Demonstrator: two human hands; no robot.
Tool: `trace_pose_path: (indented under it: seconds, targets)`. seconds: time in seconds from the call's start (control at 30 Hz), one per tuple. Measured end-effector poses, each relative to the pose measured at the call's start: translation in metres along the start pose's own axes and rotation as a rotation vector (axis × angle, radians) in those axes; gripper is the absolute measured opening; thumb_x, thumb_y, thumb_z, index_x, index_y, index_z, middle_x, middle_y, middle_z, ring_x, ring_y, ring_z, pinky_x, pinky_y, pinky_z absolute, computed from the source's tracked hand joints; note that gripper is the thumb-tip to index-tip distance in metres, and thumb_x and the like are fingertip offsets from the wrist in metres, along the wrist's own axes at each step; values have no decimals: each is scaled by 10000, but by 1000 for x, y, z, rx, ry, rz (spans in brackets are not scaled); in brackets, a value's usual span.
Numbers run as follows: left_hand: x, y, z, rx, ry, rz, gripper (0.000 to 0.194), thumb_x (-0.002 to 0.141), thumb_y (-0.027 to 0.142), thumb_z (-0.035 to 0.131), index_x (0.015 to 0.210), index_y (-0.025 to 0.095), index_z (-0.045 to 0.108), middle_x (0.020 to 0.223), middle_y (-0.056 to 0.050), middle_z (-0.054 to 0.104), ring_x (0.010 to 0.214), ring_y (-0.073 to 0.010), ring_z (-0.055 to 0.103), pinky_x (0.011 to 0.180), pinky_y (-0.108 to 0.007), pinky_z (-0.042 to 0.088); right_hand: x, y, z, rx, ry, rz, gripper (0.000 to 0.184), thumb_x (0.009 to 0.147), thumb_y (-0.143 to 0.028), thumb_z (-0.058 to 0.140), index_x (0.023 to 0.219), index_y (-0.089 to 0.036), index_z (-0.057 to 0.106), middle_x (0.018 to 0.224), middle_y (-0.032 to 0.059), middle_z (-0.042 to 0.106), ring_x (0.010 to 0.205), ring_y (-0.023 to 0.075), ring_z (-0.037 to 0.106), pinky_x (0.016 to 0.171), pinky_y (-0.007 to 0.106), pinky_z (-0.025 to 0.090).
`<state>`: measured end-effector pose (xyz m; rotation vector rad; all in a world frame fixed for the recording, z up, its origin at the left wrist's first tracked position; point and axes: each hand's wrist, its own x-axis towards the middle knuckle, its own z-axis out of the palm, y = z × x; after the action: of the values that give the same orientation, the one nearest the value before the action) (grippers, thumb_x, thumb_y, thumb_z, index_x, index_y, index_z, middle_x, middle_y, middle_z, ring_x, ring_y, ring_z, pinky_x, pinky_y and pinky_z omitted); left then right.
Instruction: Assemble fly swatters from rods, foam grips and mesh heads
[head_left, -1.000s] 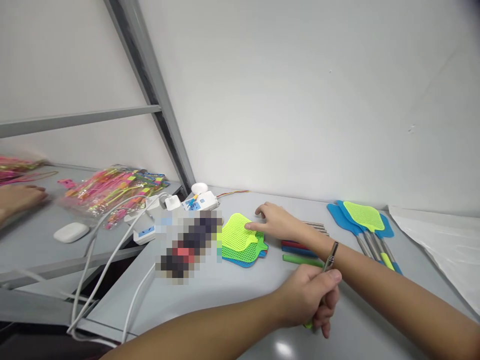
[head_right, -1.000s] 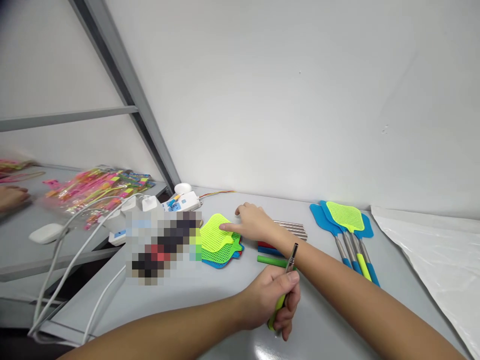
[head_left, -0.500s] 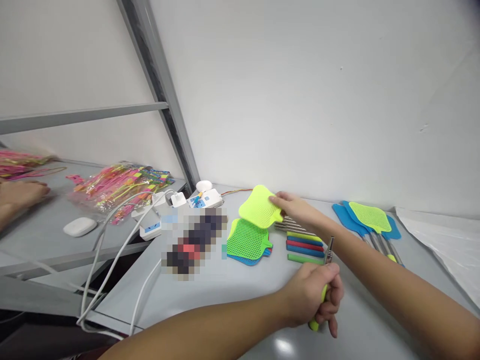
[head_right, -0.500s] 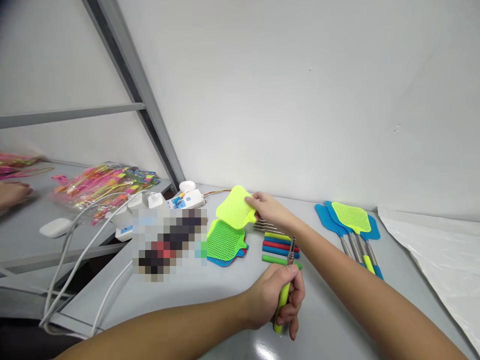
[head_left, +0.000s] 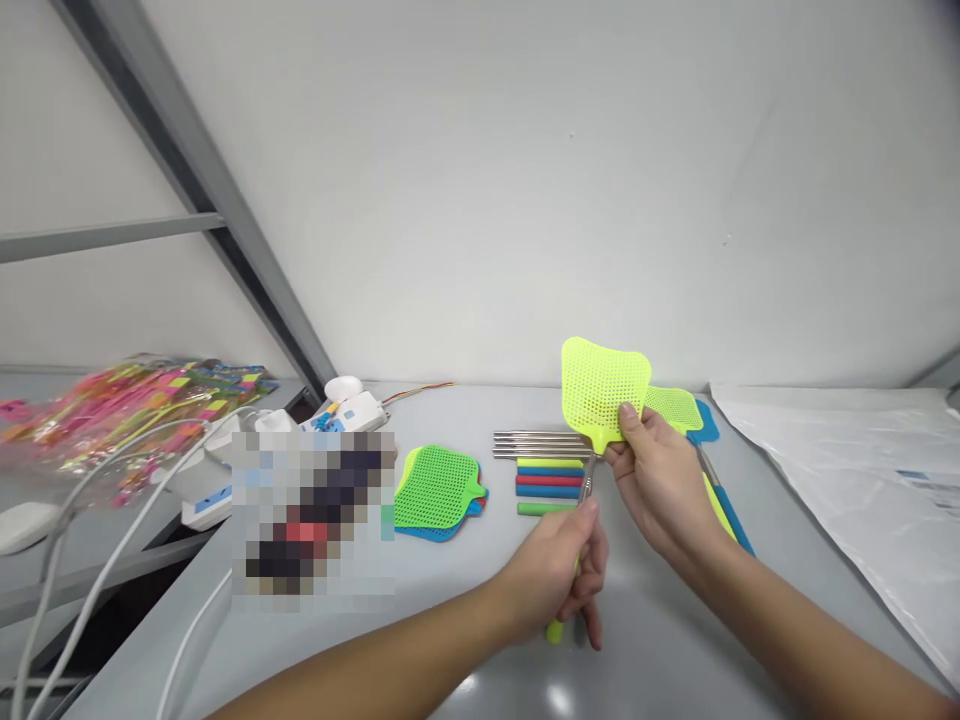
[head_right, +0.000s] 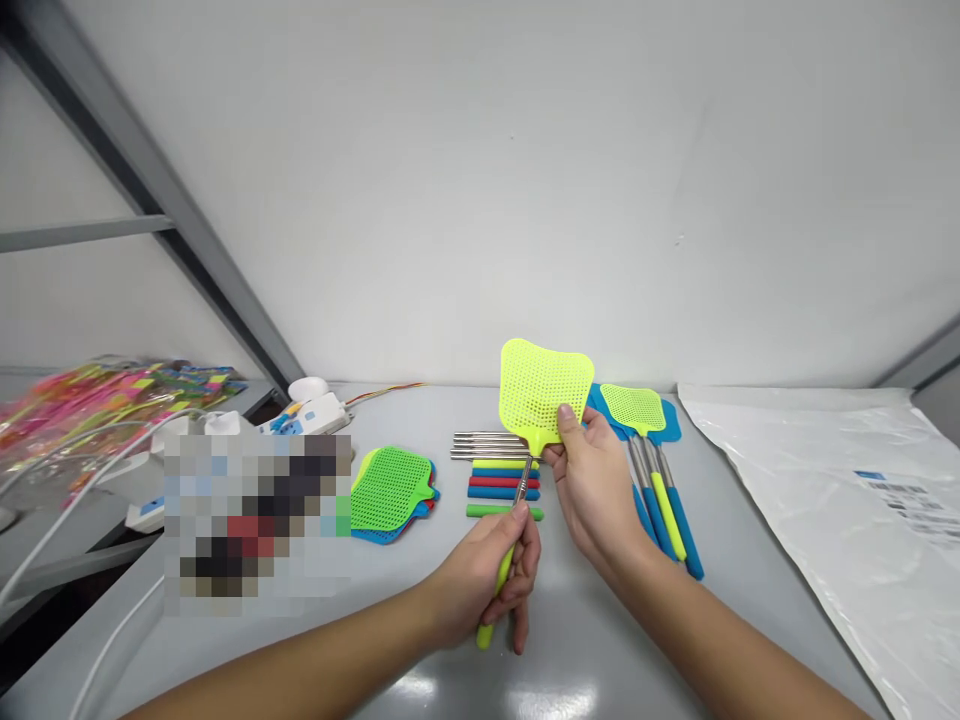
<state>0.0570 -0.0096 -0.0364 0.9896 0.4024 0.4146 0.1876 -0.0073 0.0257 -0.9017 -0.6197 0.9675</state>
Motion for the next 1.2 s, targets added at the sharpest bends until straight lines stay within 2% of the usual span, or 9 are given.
trace_pose_path:
  seconds: [0.2,0.4,0.73,0.87,1.07,1.2]
  targets:
    - [-1,1,-1,16,-18,-24,494,932,629,355,743,186,461,454,99,367,292,-39,241,374,-254,475,-9,0,-5,11,-35,-39,298,877,-345,653,1149,-278,550,1224,30,658,1040,193,656,831,341,551]
    - [-3,3,-1,6,-8,-47,458,960,575,346,748,188,467,452,103,350,297,-40,217,380,-249,471,-6,1,-10,-67,-14,-76,272,877,-420,637,1086,-272,543,1198,28,671,1012,190,668,802,323,559]
    - [-4,0,-3,-23,21,-92,467,942,608,352,738,200,450,435,111,311,293,-47,198,368,-255,458,-6,9,-11,-42,4,-33,237,872,-392,650,1050,-269,553,1186,27,678,1007,193,670,813,336,564]
    - [-5,-2,-3,-36,53,-111,480,924,634,373,710,207,426,435,121,245,306,-46,169,352,-228,420,-6,8,-10,-26,-57,-7,315,874,-409,642,1157,-284,580,1206,30,669,1021,197,658,819,337,565]
    - [-7,1,-2,-58,64,-104,491,920,644,374,694,208,384,472,103,284,328,-41,205,333,-155,269,-6,0,-8,-95,-138,54,382,858,-408,663,1223,-311,606,1163,28,690,891,189,674,709,318,574]
    - [-9,3,-2,-81,34,-109,477,917,645,379,706,219,351,488,104,293,326,-44,190,313,-154,240,-7,-1,-8,-112,-146,70,411,864,-406,655,1254,-299,583,1155,40,690,906,195,672,677,303,579]
